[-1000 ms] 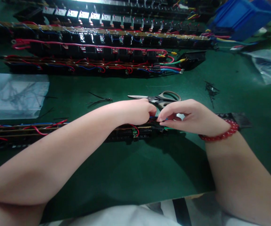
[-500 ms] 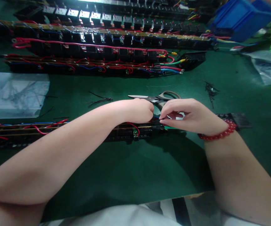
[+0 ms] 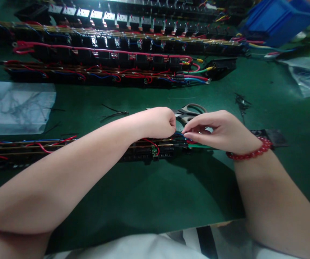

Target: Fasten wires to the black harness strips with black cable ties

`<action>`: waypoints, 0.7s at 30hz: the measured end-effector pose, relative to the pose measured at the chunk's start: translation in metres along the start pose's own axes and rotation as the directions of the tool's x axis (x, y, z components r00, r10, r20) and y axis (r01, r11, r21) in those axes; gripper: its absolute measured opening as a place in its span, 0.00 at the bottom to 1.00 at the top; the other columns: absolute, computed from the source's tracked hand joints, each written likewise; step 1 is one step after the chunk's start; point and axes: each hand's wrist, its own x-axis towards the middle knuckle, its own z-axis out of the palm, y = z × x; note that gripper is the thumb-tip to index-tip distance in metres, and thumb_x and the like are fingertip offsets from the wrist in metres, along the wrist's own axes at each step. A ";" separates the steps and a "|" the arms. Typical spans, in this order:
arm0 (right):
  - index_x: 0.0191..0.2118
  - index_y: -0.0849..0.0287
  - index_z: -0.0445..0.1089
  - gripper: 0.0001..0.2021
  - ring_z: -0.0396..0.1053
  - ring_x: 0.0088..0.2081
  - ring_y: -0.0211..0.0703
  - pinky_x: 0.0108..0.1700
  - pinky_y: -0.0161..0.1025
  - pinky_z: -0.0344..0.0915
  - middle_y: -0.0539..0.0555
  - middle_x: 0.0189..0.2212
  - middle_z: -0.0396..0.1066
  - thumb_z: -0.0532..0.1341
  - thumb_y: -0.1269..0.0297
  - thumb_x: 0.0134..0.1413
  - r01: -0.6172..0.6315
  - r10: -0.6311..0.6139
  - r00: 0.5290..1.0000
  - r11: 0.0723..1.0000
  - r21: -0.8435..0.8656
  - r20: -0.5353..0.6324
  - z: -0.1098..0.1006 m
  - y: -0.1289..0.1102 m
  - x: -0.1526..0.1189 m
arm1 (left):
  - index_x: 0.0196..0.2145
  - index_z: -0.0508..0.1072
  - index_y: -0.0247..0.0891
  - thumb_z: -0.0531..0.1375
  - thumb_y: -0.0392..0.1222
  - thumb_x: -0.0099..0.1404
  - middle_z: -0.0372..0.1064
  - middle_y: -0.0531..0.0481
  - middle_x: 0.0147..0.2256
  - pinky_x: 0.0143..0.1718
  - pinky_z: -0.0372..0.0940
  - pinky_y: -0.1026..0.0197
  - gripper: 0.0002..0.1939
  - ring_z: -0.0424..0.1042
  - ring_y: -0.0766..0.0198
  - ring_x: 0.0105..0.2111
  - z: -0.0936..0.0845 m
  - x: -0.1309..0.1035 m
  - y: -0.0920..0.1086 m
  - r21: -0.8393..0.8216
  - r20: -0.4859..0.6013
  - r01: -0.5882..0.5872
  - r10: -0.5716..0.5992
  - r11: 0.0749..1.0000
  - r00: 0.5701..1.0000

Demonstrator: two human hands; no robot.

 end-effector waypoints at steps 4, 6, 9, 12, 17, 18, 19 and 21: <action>0.33 0.51 0.78 0.06 0.69 0.24 0.41 0.25 0.41 0.64 0.50 0.26 0.78 0.67 0.56 0.57 -0.016 0.016 1.000 1.000 0.004 0.005 0.001 0.000 0.000 | 0.32 0.77 0.41 0.59 0.42 0.58 0.78 0.50 0.32 0.29 0.60 0.61 0.08 0.71 0.61 0.30 -0.001 -0.001 -0.002 -0.046 -0.021 -0.005 0.004 0.999 1.000; 0.34 0.53 0.77 0.06 0.69 0.24 0.40 0.25 0.39 0.64 0.50 0.25 0.77 0.67 0.57 0.57 -0.030 0.030 1.000 0.999 0.023 0.001 0.001 0.000 0.000 | 0.33 0.77 0.41 0.59 0.43 0.60 0.77 0.50 0.32 0.28 0.59 0.62 0.08 0.70 0.62 0.29 -0.002 -0.003 -0.001 -0.092 -0.040 -0.004 0.000 0.996 0.999; 0.35 0.56 0.77 0.08 0.70 0.24 0.38 0.25 0.36 0.65 0.50 0.25 0.76 0.66 0.58 0.57 -0.057 0.057 0.998 0.996 0.063 -0.001 0.001 0.001 -0.001 | 0.32 0.76 0.41 0.59 0.44 0.60 0.76 0.51 0.31 0.28 0.58 0.61 0.07 0.69 0.64 0.29 -0.002 -0.004 0.000 -0.127 -0.068 -0.034 0.025 0.991 0.997; 0.35 0.57 0.76 0.08 0.70 0.25 0.38 0.26 0.36 0.65 0.50 0.25 0.76 0.66 0.57 0.57 -0.073 0.072 0.997 0.995 0.075 0.016 0.000 0.002 -0.001 | 0.32 0.73 0.41 0.59 0.44 0.60 0.76 0.52 0.32 0.28 0.57 0.61 0.06 0.69 0.64 0.29 0.000 -0.003 -0.001 -0.097 -0.082 -0.040 0.032 0.994 0.996; 0.34 0.55 0.77 0.04 0.70 0.27 0.39 0.28 0.37 0.67 0.52 0.29 0.78 0.67 0.62 0.56 0.063 -0.065 0.996 0.997 0.039 0.054 0.001 0.004 0.001 | 0.39 0.75 0.42 0.56 0.45 0.63 0.77 0.51 0.37 0.29 0.58 0.62 0.10 0.69 0.63 0.31 0.002 0.001 -0.001 -0.036 -0.106 0.023 -0.027 0.999 0.994; 0.34 0.55 0.78 0.03 0.69 0.27 0.38 0.28 0.37 0.67 0.52 0.30 0.78 0.67 0.63 0.56 0.104 -0.106 0.992 0.994 0.039 0.062 0.001 0.005 0.002 | 0.39 0.76 0.42 0.56 0.46 0.64 0.77 0.51 0.37 0.30 0.58 0.62 0.11 0.70 0.63 0.31 0.002 0.001 -0.001 -0.016 -0.085 0.013 -0.014 1.000 0.996; 0.34 0.55 0.78 0.03 0.68 0.26 0.37 0.28 0.37 0.67 0.52 0.31 0.77 0.67 0.63 0.56 0.137 -0.139 0.988 0.990 0.040 0.068 0.001 0.005 0.002 | 0.39 0.77 0.43 0.55 0.47 0.66 0.77 0.51 0.37 0.31 0.59 0.62 0.12 0.70 0.62 0.32 0.001 0.001 -0.001 0.008 -0.052 -0.007 0.007 1.000 0.999; 0.35 0.56 0.78 0.03 0.67 0.26 0.36 0.27 0.35 0.67 0.52 0.31 0.77 0.67 0.64 0.56 0.181 -0.184 0.980 0.983 0.034 0.075 0.002 0.007 0.003 | 0.37 0.78 0.43 0.52 0.50 0.69 0.77 0.51 0.36 0.34 0.59 0.61 0.17 0.70 0.62 0.32 0.001 0.001 0.000 0.052 0.021 -0.055 0.054 0.997 0.998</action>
